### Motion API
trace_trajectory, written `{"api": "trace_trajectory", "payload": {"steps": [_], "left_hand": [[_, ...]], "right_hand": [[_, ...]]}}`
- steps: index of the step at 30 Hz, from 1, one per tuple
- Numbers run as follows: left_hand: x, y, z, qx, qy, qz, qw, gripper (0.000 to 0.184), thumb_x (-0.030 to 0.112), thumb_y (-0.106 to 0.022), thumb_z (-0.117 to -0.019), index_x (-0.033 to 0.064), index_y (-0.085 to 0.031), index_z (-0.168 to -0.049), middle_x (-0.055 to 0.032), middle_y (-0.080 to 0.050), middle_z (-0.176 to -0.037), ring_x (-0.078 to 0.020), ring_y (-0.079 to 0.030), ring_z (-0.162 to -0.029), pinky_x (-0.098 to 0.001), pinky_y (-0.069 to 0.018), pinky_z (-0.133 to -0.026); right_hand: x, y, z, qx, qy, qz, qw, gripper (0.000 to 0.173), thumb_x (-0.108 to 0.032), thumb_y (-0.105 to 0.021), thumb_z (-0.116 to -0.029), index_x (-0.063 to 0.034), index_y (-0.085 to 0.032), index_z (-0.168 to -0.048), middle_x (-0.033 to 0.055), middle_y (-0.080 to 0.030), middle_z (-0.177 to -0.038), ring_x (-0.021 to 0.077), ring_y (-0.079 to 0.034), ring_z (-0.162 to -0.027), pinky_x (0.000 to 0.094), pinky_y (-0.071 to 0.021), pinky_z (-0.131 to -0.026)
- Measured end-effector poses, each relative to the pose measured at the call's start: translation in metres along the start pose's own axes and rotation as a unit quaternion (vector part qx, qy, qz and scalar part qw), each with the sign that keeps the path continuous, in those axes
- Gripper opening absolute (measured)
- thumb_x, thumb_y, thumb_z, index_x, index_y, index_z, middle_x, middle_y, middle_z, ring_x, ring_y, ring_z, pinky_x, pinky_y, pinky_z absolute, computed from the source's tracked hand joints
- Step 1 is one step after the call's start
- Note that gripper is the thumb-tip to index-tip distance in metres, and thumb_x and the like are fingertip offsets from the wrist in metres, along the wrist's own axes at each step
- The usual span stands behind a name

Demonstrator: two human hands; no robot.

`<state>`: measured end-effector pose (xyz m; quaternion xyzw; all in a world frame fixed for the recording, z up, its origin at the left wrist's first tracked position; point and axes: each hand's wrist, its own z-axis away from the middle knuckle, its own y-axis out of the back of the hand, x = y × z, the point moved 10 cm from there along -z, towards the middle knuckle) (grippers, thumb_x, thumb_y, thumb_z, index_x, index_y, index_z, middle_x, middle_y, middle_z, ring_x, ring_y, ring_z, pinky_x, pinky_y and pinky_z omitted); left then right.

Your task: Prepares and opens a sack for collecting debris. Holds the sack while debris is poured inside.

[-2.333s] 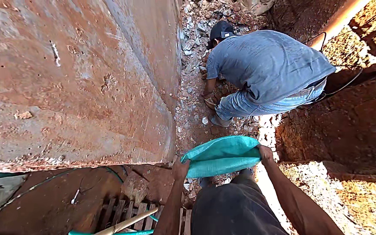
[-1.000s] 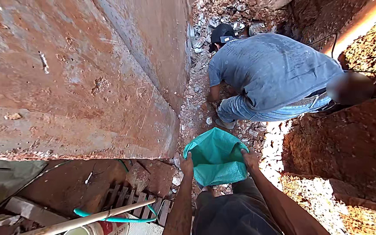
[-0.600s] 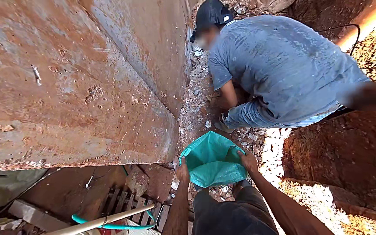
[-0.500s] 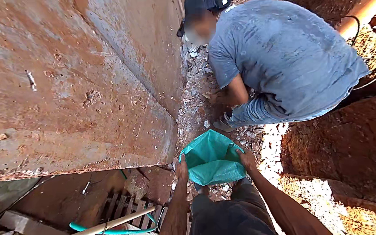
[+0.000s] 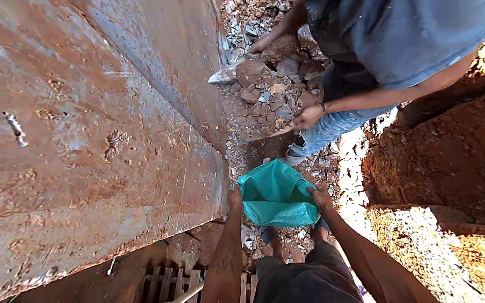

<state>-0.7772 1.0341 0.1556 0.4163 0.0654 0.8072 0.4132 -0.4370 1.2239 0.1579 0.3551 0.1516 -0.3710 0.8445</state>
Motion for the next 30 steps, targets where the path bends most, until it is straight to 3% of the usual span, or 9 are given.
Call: {"api": "trace_trajectory", "payload": {"steps": [5, 9, 12, 18, 22, 27, 30], "left_hand": [[0.026, 0.026, -0.018, 0.003, 0.000, 0.008, 1.000, 0.060, 0.042, -0.040, -0.1112, -0.0129, -0.061, -0.124, -0.0335, -0.060, -0.128, -0.0407, -0.058, -0.123, -0.0551, -0.0446, -0.105], [0.026, 0.057, -0.043, 0.026, 0.011, 0.051, 0.998, 0.060, 0.045, -0.044, -0.1095, -0.0107, -0.059, -0.129, -0.0321, -0.058, -0.133, -0.0406, -0.056, -0.127, -0.0566, -0.0444, -0.106], [0.038, 0.083, -0.045, 0.048, 0.011, 0.099, 0.994, 0.061, 0.047, -0.047, -0.1081, -0.0085, -0.057, -0.132, -0.0304, -0.058, -0.133, -0.0399, -0.056, -0.124, -0.0584, -0.0450, -0.104], [0.076, 0.117, -0.048, 0.066, 0.006, 0.224, 0.972, 0.054, 0.045, -0.049, -0.1070, -0.0002, -0.056, -0.137, -0.0218, -0.059, -0.133, -0.0314, -0.059, -0.119, -0.0535, -0.0479, -0.100], [0.091, 0.140, -0.058, 0.062, 0.006, 0.283, 0.957, 0.047, 0.041, -0.050, -0.1066, 0.0034, -0.057, -0.134, -0.0175, -0.064, -0.125, -0.0283, -0.062, -0.110, -0.0517, -0.0522, -0.092], [0.134, 0.155, -0.035, 0.041, -0.007, 0.334, 0.942, 0.028, 0.032, -0.052, -0.1052, 0.0075, -0.056, -0.119, -0.0091, -0.061, -0.095, -0.0194, -0.061, -0.081, -0.0406, -0.0544, -0.073], [0.135, 0.153, -0.021, 0.027, -0.007, 0.340, 0.940, 0.024, 0.025, -0.054, -0.1030, 0.0060, -0.058, -0.116, -0.0098, -0.062, -0.094, -0.0202, -0.062, -0.079, -0.0405, -0.0543, -0.071]], "right_hand": [[-0.013, -0.024, 0.006, -0.016, -0.001, -0.003, 1.000, 0.042, -0.036, -0.059, -0.1042, 0.0015, -0.069, -0.119, 0.0249, -0.067, -0.123, 0.0370, -0.062, -0.118, 0.0575, -0.0454, -0.102], [-0.022, -0.054, 0.011, -0.046, -0.010, -0.053, 0.997, 0.041, -0.034, -0.060, -0.1036, 0.0025, -0.066, -0.122, 0.0245, -0.065, -0.123, 0.0348, -0.062, -0.116, 0.0549, -0.0475, -0.100], [-0.022, -0.078, 0.014, -0.060, -0.043, -0.151, 0.986, 0.042, -0.033, -0.062, -0.1030, 0.0025, -0.064, -0.125, 0.0232, -0.065, -0.123, 0.0322, -0.063, -0.114, 0.0521, -0.0498, -0.098], [-0.025, -0.109, 0.004, -0.064, -0.099, -0.383, 0.916, 0.038, -0.032, -0.055, -0.1067, 0.0001, -0.059, -0.127, 0.0176, -0.065, -0.110, 0.0254, -0.065, -0.095, 0.0460, -0.0555, -0.083], [-0.041, -0.123, -0.001, -0.090, -0.103, -0.422, 0.896, 0.033, -0.030, -0.052, -0.1077, -0.0010, -0.058, -0.123, 0.0145, -0.064, -0.099, 0.0221, -0.064, -0.083, 0.0415, -0.0557, -0.074], [-0.054, -0.112, -0.006, -0.070, -0.087, -0.450, 0.886, 0.028, -0.026, -0.051, -0.1082, -0.0021, -0.055, -0.122, 0.0120, -0.060, -0.094, 0.0196, -0.062, -0.078, 0.0388, -0.0554, -0.070], [-0.060, -0.099, -0.019, -0.067, -0.060, -0.425, 0.900, 0.026, -0.023, -0.052, -0.1076, -0.0015, -0.056, -0.121, 0.0118, -0.061, -0.095, 0.0184, -0.062, -0.080, 0.0372, -0.0555, -0.072]]}}
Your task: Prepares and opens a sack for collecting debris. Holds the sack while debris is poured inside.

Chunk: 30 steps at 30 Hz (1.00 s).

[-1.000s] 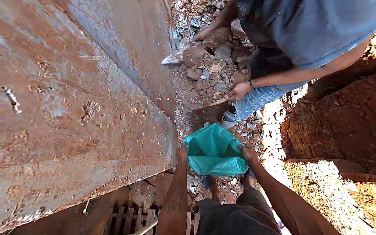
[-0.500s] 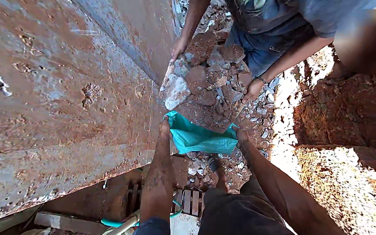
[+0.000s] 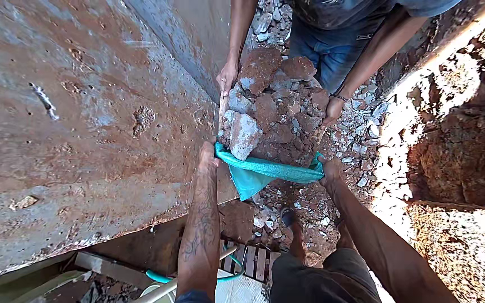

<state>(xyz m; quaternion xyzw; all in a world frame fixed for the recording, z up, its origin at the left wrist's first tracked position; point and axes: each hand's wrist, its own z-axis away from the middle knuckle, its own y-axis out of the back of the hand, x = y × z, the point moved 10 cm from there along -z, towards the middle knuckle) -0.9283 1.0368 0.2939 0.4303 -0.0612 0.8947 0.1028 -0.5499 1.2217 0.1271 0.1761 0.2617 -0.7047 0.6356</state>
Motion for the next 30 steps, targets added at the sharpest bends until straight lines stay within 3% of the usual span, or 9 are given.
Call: {"api": "trace_trajectory", "payload": {"steps": [4, 7, 12, 14, 16, 19, 25, 30], "left_hand": [[-0.013, 0.005, 0.022, -0.061, -0.006, -0.020, 0.998, 0.018, 0.017, -0.053, -0.1014, 0.0044, -0.060, -0.113, -0.0099, -0.066, -0.094, -0.0187, -0.065, -0.080, -0.0373, -0.0564, -0.071], [-0.029, 0.007, 0.029, -0.029, -0.018, -0.020, 0.999, 0.020, 0.013, -0.051, -0.1025, 0.0010, -0.058, -0.117, -0.0130, -0.065, -0.099, -0.0212, -0.064, -0.085, -0.0394, -0.0555, -0.075], [-0.066, 0.009, -0.025, 0.098, -0.025, 0.023, 0.995, 0.030, 0.011, -0.053, -0.1025, -0.0047, -0.055, -0.128, -0.0236, -0.060, -0.119, -0.0318, -0.060, -0.103, -0.0509, -0.0518, -0.086], [-0.077, 0.004, -0.044, 0.094, -0.014, 0.044, 0.994, 0.033, 0.011, -0.053, -0.1021, -0.0058, -0.054, -0.130, -0.0248, -0.059, -0.123, -0.0331, -0.059, -0.106, -0.0520, -0.0517, -0.088], [-0.080, -0.008, -0.060, 0.055, -0.012, 0.050, 0.997, 0.029, 0.013, -0.052, -0.1041, -0.0043, -0.056, -0.126, -0.0214, -0.062, -0.113, -0.0291, -0.062, -0.098, -0.0473, -0.0535, -0.083], [-0.092, -0.028, -0.083, -0.002, -0.004, 0.053, 0.999, 0.028, 0.023, -0.048, -0.1084, 0.0005, -0.059, -0.120, -0.0138, -0.063, -0.097, -0.0217, -0.062, -0.082, -0.0391, -0.0546, -0.073], [-0.111, -0.046, -0.096, -0.005, 0.002, 0.053, 0.999, 0.028, 0.019, -0.042, -0.1101, -0.0002, -0.056, -0.124, -0.0139, -0.062, -0.101, -0.0209, -0.061, -0.086, -0.0392, -0.0533, -0.077], [-0.140, -0.048, -0.103, -0.008, 0.018, 0.014, 1.000, 0.027, 0.019, -0.046, -0.1086, 0.0004, -0.060, -0.121, -0.0123, -0.062, -0.094, -0.0196, -0.061, -0.080, -0.0378, -0.0538, -0.073]], "right_hand": [[-0.031, 0.002, -0.017, -0.028, 0.026, 0.127, 0.991, 0.029, -0.019, -0.058, -0.1035, 0.0011, -0.057, -0.125, 0.0153, -0.064, -0.102, 0.0217, -0.065, -0.086, 0.0409, -0.0562, -0.077], [-0.044, 0.005, -0.034, -0.018, 0.036, 0.174, 0.984, 0.029, -0.017, -0.060, -0.1017, 0.0013, -0.058, -0.124, 0.0157, -0.064, -0.104, 0.0224, -0.064, -0.088, 0.0422, -0.0554, -0.078], [-0.057, 0.007, -0.055, 0.066, 0.046, 0.167, 0.983, 0.033, -0.020, -0.053, -0.1063, 0.0035, -0.058, -0.129, 0.0210, -0.062, -0.121, 0.0281, -0.062, -0.105, 0.0466, -0.0518, -0.091], [-0.055, 0.010, -0.064, 0.079, 0.054, 0.169, 0.981, 0.034, -0.021, -0.053, -0.1060, 0.0028, -0.058, -0.130, 0.0211, -0.062, -0.123, 0.0287, -0.063, -0.109, 0.0476, -0.0517, -0.093], [-0.059, 0.008, -0.073, 0.069, 0.082, 0.200, 0.974, 0.034, -0.022, -0.053, -0.1066, 0.0017, -0.060, -0.130, 0.0218, -0.063, -0.125, 0.0296, -0.063, -0.112, 0.0499, -0.0502, -0.096], [-0.070, 0.006, -0.079, 0.052, 0.117, 0.230, 0.965, 0.031, -0.020, -0.052, -0.1076, -0.0011, -0.065, -0.128, 0.0207, -0.065, -0.123, 0.0283, -0.063, -0.110, 0.0495, -0.0495, -0.096], [-0.105, 0.004, -0.087, 0.057, 0.185, 0.184, 0.964, 0.022, -0.011, -0.053, -0.1055, 0.0009, -0.069, -0.114, 0.0121, -0.068, -0.097, 0.0166, -0.064, -0.084, 0.0370, -0.0542, -0.079], [-0.123, 0.019, -0.082, 0.096, 0.185, 0.164, 0.964, 0.019, -0.009, -0.055, -0.1034, 0.0012, -0.067, -0.114, 0.0128, -0.066, -0.096, 0.0181, -0.064, -0.081, 0.0385, -0.0549, -0.076]]}}
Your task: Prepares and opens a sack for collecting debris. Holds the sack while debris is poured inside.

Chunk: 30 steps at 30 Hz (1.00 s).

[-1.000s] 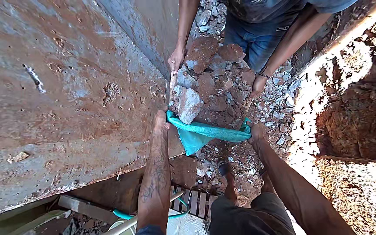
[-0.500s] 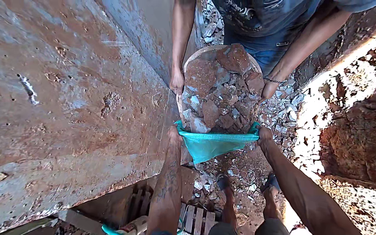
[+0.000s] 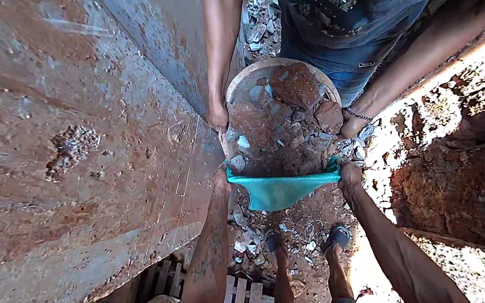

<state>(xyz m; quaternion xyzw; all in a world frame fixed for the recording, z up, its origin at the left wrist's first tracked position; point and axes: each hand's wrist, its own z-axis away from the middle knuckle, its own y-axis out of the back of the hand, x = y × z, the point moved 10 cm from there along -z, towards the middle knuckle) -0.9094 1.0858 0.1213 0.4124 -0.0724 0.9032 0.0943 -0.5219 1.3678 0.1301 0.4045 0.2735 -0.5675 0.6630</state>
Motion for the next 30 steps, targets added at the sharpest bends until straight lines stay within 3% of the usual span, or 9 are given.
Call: {"api": "trace_trajectory", "payload": {"steps": [3, 4, 8, 13, 17, 22, 26, 30], "left_hand": [[-0.040, 0.038, -0.004, 0.019, 0.032, -0.032, 0.999, 0.034, 0.019, -0.043, -0.1092, -0.0048, -0.056, -0.130, -0.0219, -0.063, -0.115, -0.0284, -0.062, -0.100, -0.0470, -0.0529, -0.087], [-0.041, 0.038, -0.005, 0.017, 0.027, -0.025, 0.999, 0.033, 0.018, -0.043, -0.1092, -0.0052, -0.055, -0.130, -0.0220, -0.063, -0.114, -0.0281, -0.062, -0.098, -0.0471, -0.0530, -0.086], [-0.017, 0.015, 0.006, 0.040, -0.022, 0.032, 0.998, 0.020, 0.008, -0.045, -0.1060, -0.0050, -0.060, -0.113, -0.0139, -0.062, -0.087, -0.0200, -0.061, -0.071, -0.0375, -0.0546, -0.066], [-0.018, 0.020, 0.015, 0.090, -0.018, 0.025, 0.995, 0.023, 0.010, -0.050, -0.1046, -0.0062, -0.060, -0.118, -0.0205, -0.063, -0.103, -0.0263, -0.062, -0.089, -0.0443, -0.0533, -0.080], [-0.009, 0.022, 0.015, 0.104, -0.006, -0.040, 0.994, 0.024, 0.012, -0.055, -0.1034, -0.0068, -0.062, -0.117, -0.0236, -0.063, -0.109, -0.0299, -0.062, -0.097, -0.0477, -0.0525, -0.085], [-0.013, 0.026, 0.012, 0.093, -0.012, -0.036, 0.995, 0.025, 0.012, -0.056, -0.1028, -0.0067, -0.061, -0.118, -0.0232, -0.064, -0.108, -0.0297, -0.063, -0.096, -0.0476, -0.0537, -0.084], [0.001, 0.030, 0.022, 0.066, -0.053, 0.003, 0.996, 0.021, 0.010, -0.049, -0.1063, -0.0051, -0.062, -0.115, -0.0154, -0.065, -0.097, -0.0196, -0.064, -0.084, -0.0374, -0.0551, -0.077], [-0.013, 0.024, 0.004, 0.093, -0.013, -0.031, 0.995, 0.025, 0.011, -0.055, -0.1038, -0.0072, -0.060, -0.119, -0.0228, -0.063, -0.107, -0.0288, -0.062, -0.094, -0.0468, -0.0528, -0.083]], "right_hand": [[0.026, -0.002, 0.019, -0.010, -0.007, 0.069, 0.998, 0.024, -0.014, -0.053, -0.1055, 0.0035, -0.064, -0.118, 0.0183, -0.065, -0.106, 0.0240, -0.063, -0.091, 0.0457, -0.0528, -0.084], [0.028, -0.003, 0.020, -0.008, -0.010, 0.078, 0.997, 0.023, -0.014, -0.054, -0.1057, 0.0033, -0.065, -0.115, 0.0183, -0.065, -0.104, 0.0247, -0.062, -0.091, 0.0468, -0.0515, -0.084], [0.015, 0.009, 0.010, -0.014, -0.002, 0.090, 0.996, 0.022, -0.014, -0.055, -0.1049, 0.0029, -0.065, -0.113, 0.0183, -0.065, -0.103, 0.0248, -0.063, -0.091, 0.0465, -0.0524, -0.083], [0.015, 0.014, 0.010, 0.000, -0.003, 0.124, 0.992, 0.021, -0.012, -0.055, -0.1041, 0.0021, -0.069, -0.112, 0.0203, -0.067, -0.107, 0.0277, -0.064, -0.096, 0.0491, -0.0508, -0.088], [0.024, 0.008, 0.009, -0.014, -0.003, 0.081, 0.997, 0.022, -0.012, -0.052, -0.1059, 0.0029, -0.067, -0.111, 0.0182, -0.066, -0.100, 0.0242, -0.064, -0.085, 0.0456, -0.0534, -0.080], [0.035, 0.014, 0.015, -0.026, -0.005, 0.054, 0.998, 0.021, -0.010, -0.052, -0.1052, 0.0026, -0.068, -0.111, 0.0166, -0.067, -0.098, 0.0222, -0.065, -0.084, 0.0437, -0.0543, -0.079], [0.042, 0.012, 0.022, -0.010, 0.008, 0.031, 0.999, 0.023, -0.011, -0.050, -0.1071, 0.0024, -0.067, -0.112, 0.0141, -0.067, -0.095, 0.0194, -0.064, -0.081, 0.0407, -0.0544, -0.077], [0.039, 0.017, 0.018, 0.023, -0.012, 0.076, 0.997, 0.020, -0.012, -0.054, -0.1049, 0.0032, -0.067, -0.110, 0.0190, -0.066, -0.103, 0.0260, -0.063, -0.091, 0.0486, -0.0514, -0.084]]}}
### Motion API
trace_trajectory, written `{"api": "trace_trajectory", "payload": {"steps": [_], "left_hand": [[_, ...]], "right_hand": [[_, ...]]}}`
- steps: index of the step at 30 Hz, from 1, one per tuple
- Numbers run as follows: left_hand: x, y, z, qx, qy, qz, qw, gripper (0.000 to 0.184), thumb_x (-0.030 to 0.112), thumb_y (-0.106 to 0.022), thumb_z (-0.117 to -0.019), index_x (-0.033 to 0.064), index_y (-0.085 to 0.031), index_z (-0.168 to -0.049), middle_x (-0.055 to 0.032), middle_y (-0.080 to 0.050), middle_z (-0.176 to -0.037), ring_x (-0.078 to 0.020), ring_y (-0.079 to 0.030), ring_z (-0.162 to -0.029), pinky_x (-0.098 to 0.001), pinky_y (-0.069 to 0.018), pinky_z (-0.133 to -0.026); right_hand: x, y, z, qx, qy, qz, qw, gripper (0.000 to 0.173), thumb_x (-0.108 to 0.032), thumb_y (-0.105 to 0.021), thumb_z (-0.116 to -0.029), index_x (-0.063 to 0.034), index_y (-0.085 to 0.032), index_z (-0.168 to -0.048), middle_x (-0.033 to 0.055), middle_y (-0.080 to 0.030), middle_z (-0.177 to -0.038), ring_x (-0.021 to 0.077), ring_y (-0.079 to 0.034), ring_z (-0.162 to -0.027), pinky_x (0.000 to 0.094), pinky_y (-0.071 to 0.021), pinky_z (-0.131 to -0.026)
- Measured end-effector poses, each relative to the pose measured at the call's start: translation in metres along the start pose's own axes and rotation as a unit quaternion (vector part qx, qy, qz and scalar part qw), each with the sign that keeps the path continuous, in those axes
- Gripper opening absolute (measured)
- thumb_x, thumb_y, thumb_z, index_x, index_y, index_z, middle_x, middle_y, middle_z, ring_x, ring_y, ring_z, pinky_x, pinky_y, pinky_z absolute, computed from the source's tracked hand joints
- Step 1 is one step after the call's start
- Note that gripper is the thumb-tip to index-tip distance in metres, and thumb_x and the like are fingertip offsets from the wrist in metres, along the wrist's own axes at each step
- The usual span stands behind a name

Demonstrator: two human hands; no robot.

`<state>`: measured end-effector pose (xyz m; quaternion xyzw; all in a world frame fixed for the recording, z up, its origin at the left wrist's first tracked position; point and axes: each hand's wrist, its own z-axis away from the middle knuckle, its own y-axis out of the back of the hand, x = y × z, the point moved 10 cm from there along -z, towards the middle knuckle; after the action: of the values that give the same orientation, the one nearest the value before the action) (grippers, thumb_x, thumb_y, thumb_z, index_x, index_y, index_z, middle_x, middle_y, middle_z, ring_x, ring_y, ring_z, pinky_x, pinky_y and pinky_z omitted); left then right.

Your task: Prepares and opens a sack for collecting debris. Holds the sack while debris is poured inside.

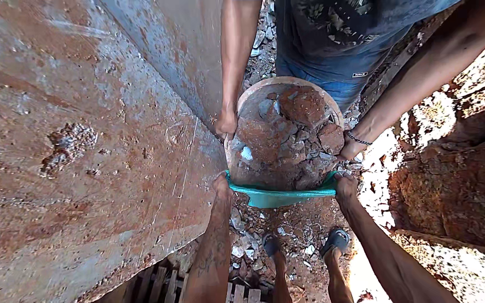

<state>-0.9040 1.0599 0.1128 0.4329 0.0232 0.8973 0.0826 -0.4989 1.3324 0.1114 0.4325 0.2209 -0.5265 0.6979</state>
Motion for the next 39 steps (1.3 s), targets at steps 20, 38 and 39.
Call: {"api": "trace_trajectory", "payload": {"steps": [20, 38, 39], "left_hand": [[-0.001, -0.017, 0.003, -0.017, -0.006, -0.071, 0.997, 0.022, 0.011, -0.056, -0.1036, -0.0071, -0.064, -0.113, -0.0228, -0.064, -0.106, -0.0290, -0.062, -0.094, -0.0474, -0.0522, -0.084], [0.013, -0.012, 0.004, 0.024, -0.023, -0.307, 0.951, 0.029, 0.022, -0.054, -0.1047, -0.0018, -0.069, -0.108, -0.0250, -0.067, -0.116, -0.0376, -0.063, -0.113, -0.0571, -0.0483, -0.094], [0.014, -0.013, 0.005, 0.026, -0.026, -0.310, 0.950, 0.029, 0.022, -0.054, -0.1048, -0.0012, -0.070, -0.109, -0.0248, -0.067, -0.117, -0.0378, -0.063, -0.114, -0.0572, -0.0484, -0.095]], "right_hand": [[0.004, 0.004, -0.016, -0.008, 0.028, -0.052, 0.998, 0.019, -0.008, -0.052, -0.1046, 0.0042, -0.064, -0.110, 0.0150, -0.064, -0.097, 0.0202, -0.063, -0.084, 0.0420, -0.0537, -0.079], [-0.007, -0.015, -0.002, -0.047, 0.076, 0.106, 0.990, 0.024, -0.012, -0.053, -0.1040, 0.0031, -0.068, -0.114, 0.0215, -0.068, -0.111, 0.0294, -0.065, -0.103, 0.0520, -0.0494, -0.094], [-0.006, -0.017, 0.000, -0.045, 0.083, 0.106, 0.990, 0.024, -0.011, -0.053, -0.1038, 0.0034, -0.068, -0.115, 0.0220, -0.068, -0.111, 0.0300, -0.065, -0.104, 0.0523, -0.0494, -0.094]]}}
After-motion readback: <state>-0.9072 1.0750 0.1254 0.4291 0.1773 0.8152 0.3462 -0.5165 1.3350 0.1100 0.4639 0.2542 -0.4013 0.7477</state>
